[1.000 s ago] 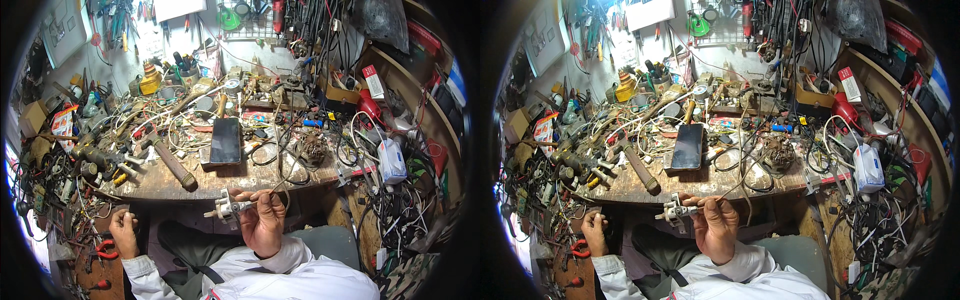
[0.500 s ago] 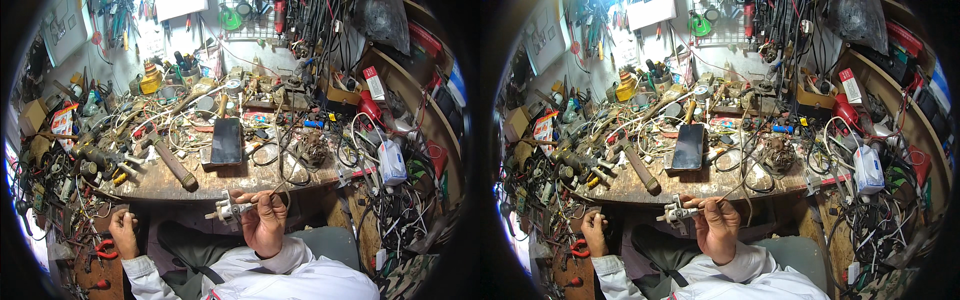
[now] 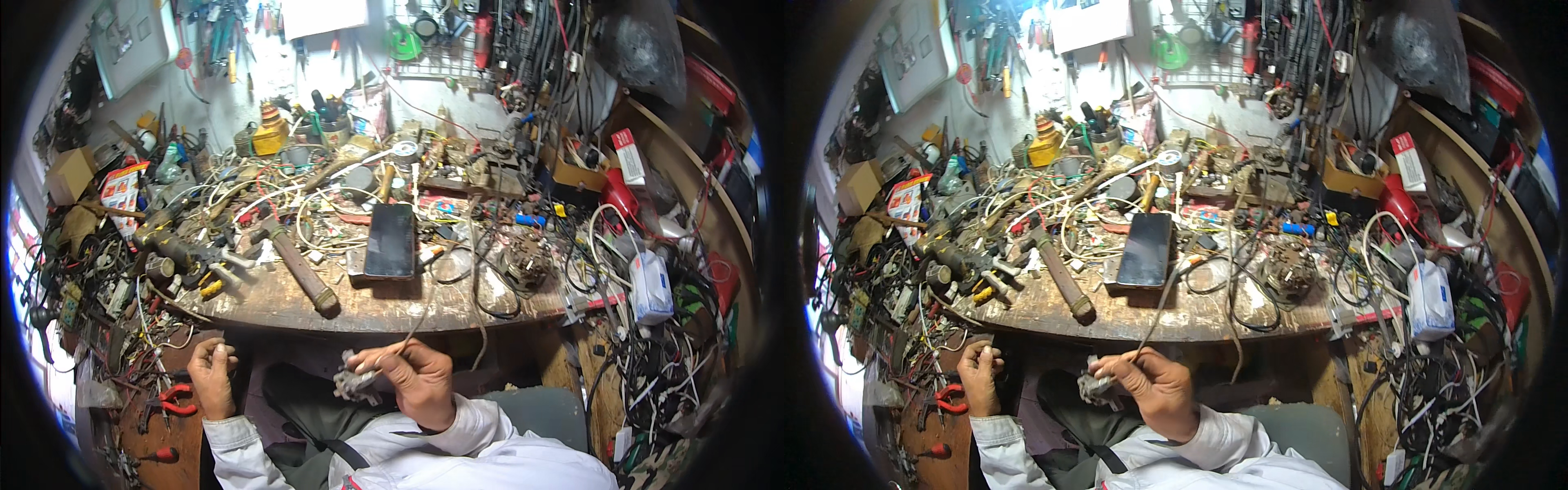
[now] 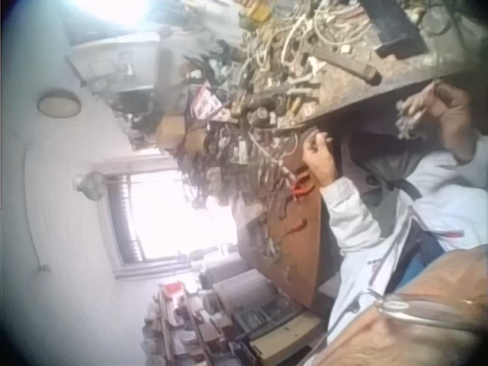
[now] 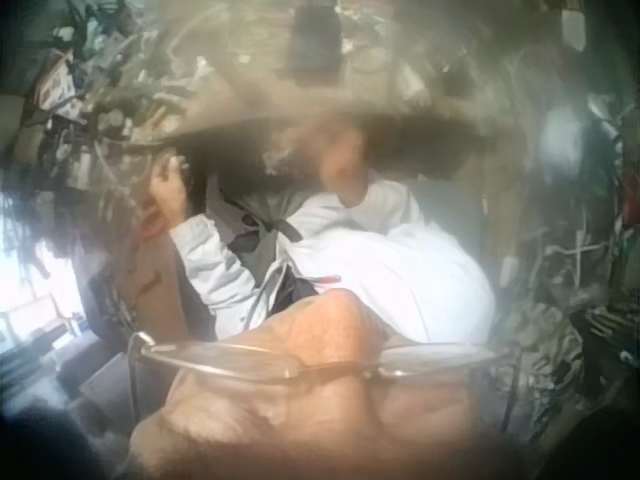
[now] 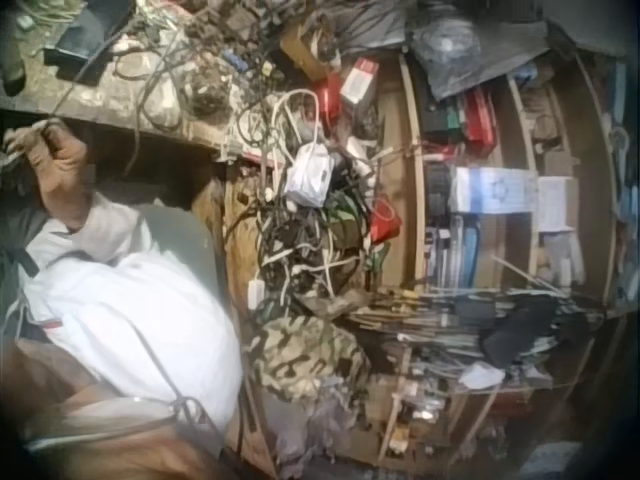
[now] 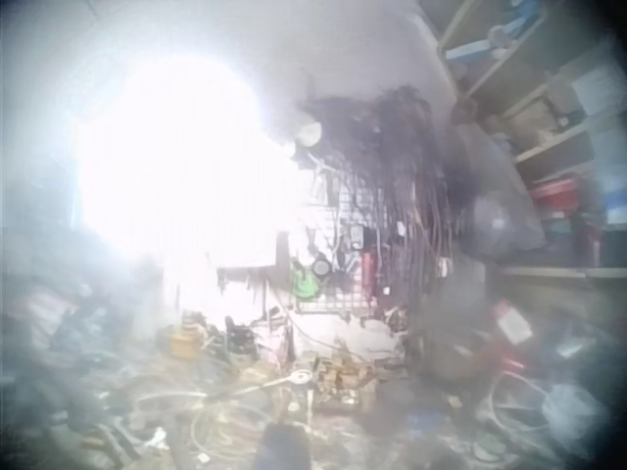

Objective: The person works at a cluttered workbench, using pliers and a screwdriver to strip wires and adjust a small metal electrical component. They repeatedly strip wire ends and manipulate the component's internal parts.

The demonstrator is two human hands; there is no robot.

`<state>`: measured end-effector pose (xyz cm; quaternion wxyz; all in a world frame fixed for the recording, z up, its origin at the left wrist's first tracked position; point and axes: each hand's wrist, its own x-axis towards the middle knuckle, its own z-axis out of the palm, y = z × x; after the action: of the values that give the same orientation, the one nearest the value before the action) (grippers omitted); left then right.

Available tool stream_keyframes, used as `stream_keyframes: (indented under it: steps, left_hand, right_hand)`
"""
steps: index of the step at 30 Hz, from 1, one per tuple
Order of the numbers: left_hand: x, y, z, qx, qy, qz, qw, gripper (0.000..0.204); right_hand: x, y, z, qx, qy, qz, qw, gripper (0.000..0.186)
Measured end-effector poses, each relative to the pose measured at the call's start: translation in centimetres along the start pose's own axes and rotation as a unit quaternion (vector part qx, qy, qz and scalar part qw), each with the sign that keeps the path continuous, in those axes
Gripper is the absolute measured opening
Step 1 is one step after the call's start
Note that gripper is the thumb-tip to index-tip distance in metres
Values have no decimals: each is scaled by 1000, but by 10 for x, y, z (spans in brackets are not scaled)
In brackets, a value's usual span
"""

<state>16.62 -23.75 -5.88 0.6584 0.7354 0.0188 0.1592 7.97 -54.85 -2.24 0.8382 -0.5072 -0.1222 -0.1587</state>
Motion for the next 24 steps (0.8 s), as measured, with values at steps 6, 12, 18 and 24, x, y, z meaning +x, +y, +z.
stream_keyframes:
  steps: [6,12,18,24]
  left_hand:
    - [-7,69,43,1,-81,7,997,27]
    - [7,93,78,-163,-177,-30,970,56]
    - [0,97,66,-234,-139,-15,962,65]
    - [-17,80,50,-291,39,8,956,42]
  right_hand:
    - [-4,22,15,-262,-92,47,959,16]
    - [-10,54,23,-421,-185,-89,883,15]
    - [-16,79,35,-462,-272,-122,835,16]
    - [-24,110,47,-465,-334,-157,805,18]
